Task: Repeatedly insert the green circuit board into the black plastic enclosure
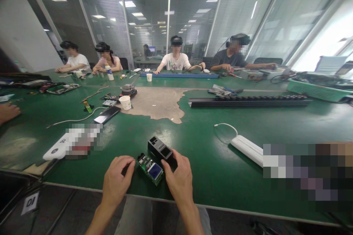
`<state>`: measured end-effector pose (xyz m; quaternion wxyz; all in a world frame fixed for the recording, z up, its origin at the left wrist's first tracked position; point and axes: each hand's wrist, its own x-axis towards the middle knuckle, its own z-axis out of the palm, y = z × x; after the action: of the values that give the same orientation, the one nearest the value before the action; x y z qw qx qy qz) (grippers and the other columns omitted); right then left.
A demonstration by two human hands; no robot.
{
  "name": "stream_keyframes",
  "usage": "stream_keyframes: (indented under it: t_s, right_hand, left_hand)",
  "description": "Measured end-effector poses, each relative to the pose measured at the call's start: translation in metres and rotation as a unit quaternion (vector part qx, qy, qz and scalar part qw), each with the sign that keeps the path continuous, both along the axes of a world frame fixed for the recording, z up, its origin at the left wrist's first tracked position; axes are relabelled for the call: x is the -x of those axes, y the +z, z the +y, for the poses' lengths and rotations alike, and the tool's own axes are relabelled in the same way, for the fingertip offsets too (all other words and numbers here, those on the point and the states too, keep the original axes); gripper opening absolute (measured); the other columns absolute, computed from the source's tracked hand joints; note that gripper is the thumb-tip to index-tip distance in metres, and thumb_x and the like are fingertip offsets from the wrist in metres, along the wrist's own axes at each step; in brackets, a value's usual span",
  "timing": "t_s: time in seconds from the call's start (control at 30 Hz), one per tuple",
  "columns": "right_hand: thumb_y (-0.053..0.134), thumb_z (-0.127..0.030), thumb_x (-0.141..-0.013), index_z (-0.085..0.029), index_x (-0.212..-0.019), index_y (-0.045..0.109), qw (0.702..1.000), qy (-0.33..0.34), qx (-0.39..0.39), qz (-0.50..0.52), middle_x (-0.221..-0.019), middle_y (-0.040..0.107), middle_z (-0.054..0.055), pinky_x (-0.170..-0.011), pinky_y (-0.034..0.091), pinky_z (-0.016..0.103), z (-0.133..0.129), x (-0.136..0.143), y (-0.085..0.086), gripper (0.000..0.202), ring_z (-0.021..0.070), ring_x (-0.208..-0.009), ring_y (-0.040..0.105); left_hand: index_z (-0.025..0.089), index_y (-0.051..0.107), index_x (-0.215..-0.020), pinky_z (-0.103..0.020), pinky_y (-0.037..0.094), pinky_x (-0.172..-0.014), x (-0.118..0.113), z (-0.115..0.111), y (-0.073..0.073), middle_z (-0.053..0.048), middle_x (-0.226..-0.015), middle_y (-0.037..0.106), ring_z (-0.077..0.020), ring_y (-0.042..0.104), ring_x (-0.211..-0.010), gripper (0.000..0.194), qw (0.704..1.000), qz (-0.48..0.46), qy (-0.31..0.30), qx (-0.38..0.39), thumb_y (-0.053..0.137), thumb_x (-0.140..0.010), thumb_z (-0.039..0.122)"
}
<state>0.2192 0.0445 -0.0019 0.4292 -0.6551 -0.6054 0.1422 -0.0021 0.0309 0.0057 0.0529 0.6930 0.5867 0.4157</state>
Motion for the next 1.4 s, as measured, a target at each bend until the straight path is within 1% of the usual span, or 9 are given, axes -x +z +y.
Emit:
stream_keyframes:
  t_s: [0.1, 0.2, 0.3, 0.53, 0.7, 0.97, 1.1, 1.23, 1.4]
  right_hand:
    - [0.061, -0.048, -0.082, -0.019, -0.12, 0.062, 0.998, -0.027, 0.01, 0.059, -0.107, 0.068, 0.011, -0.091, 0.05, 0.046, -0.005, -0.003, 0.004, 0.048, 0.0268, -0.099, 0.064]
    - [0.063, -0.05, -0.081, -0.019, -0.122, 0.061, 0.988, -0.012, 0.022, 0.15, -0.111, 0.069, 0.011, -0.091, 0.051, 0.044, -0.015, -0.006, 0.011, 0.051, 0.0264, -0.099, 0.066]
    - [0.065, -0.05, -0.08, -0.02, -0.121, 0.061, 0.983, 0.008, 0.031, 0.18, -0.114, 0.069, 0.011, -0.094, 0.051, 0.044, -0.026, -0.007, 0.019, 0.052, 0.0266, -0.102, 0.066]
    - [0.065, -0.048, -0.081, -0.022, -0.12, 0.061, 0.99, 0.04, 0.041, 0.129, -0.112, 0.069, 0.008, -0.095, 0.05, 0.042, -0.04, 0.003, 0.024, 0.047, 0.025, -0.104, 0.065]
    - [0.064, -0.044, -0.082, -0.023, -0.12, 0.061, 0.995, 0.044, 0.015, 0.083, -0.114, 0.067, 0.008, -0.095, 0.05, 0.041, -0.044, 0.007, 0.028, 0.043, 0.0242, -0.106, 0.063]
    - [0.063, -0.039, -0.083, -0.022, -0.12, 0.061, 0.999, 0.045, -0.03, 0.001, -0.112, 0.066, 0.009, -0.092, 0.051, 0.044, -0.05, 0.011, 0.037, 0.04, 0.0258, -0.104, 0.062]
    - [0.065, -0.034, -0.081, -0.022, -0.121, 0.061, 0.997, 0.052, -0.046, -0.014, -0.113, 0.066, 0.009, -0.092, 0.051, 0.044, -0.051, 0.014, 0.037, 0.042, 0.0259, -0.105, 0.062]
    - [0.067, -0.032, -0.079, -0.022, -0.119, 0.062, 0.997, 0.063, -0.037, -0.015, -0.111, 0.066, 0.009, -0.092, 0.052, 0.043, -0.05, 0.017, 0.033, 0.041, 0.0253, -0.103, 0.062]
    - [0.068, -0.031, -0.079, -0.022, -0.122, 0.061, 0.997, 0.068, -0.034, -0.031, -0.111, 0.066, 0.009, -0.092, 0.052, 0.044, -0.05, 0.019, 0.023, 0.045, 0.0261, -0.105, 0.061]
  left_hand:
    - [0.023, 0.067, -0.089, -0.037, 0.047, -0.084, 0.0, -0.001, 0.002, -0.006, -0.094, 0.069, -0.0226, 0.06, -0.091, 0.019, 1.0, 0.001, -0.004, -0.002, 0.05, -0.094, 0.031]
    - [0.023, 0.067, -0.088, -0.038, 0.047, -0.084, 0.0, -0.002, 0.003, -0.005, -0.093, 0.069, -0.0225, 0.06, -0.09, 0.019, 1.0, -0.001, -0.008, 0.0, 0.05, -0.094, 0.03]
    - [0.023, 0.067, -0.09, -0.038, 0.047, -0.086, -0.001, -0.002, 0.002, -0.005, -0.094, 0.069, -0.0225, 0.061, -0.09, 0.018, 1.0, -0.003, -0.009, -0.002, 0.05, -0.094, 0.029]
    - [0.023, 0.067, -0.09, -0.039, 0.046, -0.087, -0.001, -0.003, 0.002, -0.004, -0.094, 0.069, -0.0226, 0.061, -0.091, 0.018, 1.0, 0.003, -0.008, -0.002, 0.051, -0.094, 0.03]
    - [0.023, 0.067, -0.09, -0.037, 0.047, -0.084, -0.001, -0.004, 0.004, -0.005, -0.093, 0.069, -0.0225, 0.061, -0.09, 0.018, 1.0, 0.001, -0.007, -0.001, 0.05, -0.094, 0.03]
    - [0.023, 0.067, -0.09, -0.037, 0.046, -0.084, -0.001, -0.005, 0.003, -0.004, -0.093, 0.07, -0.0227, 0.061, -0.09, 0.018, 1.0, 0.004, -0.01, 0.002, 0.051, -0.094, 0.03]
    - [0.023, 0.067, -0.09, -0.037, 0.046, -0.084, -0.001, -0.005, 0.002, -0.004, -0.093, 0.07, -0.0231, 0.06, -0.091, 0.019, 1.0, 0.003, -0.008, -0.001, 0.05, -0.094, 0.031]
    - [0.024, 0.066, -0.092, -0.036, 0.046, -0.083, 0.0, -0.004, 0.001, -0.004, -0.095, 0.069, -0.0231, 0.059, -0.092, 0.018, 1.0, -0.003, -0.009, 0.01, 0.05, -0.094, 0.03]
    - [0.024, 0.066, -0.091, -0.037, 0.045, -0.085, 0.0, -0.003, -0.002, -0.004, -0.096, 0.068, -0.0226, 0.059, -0.093, 0.017, 1.0, -0.007, -0.009, 0.014, 0.05, -0.094, 0.03]
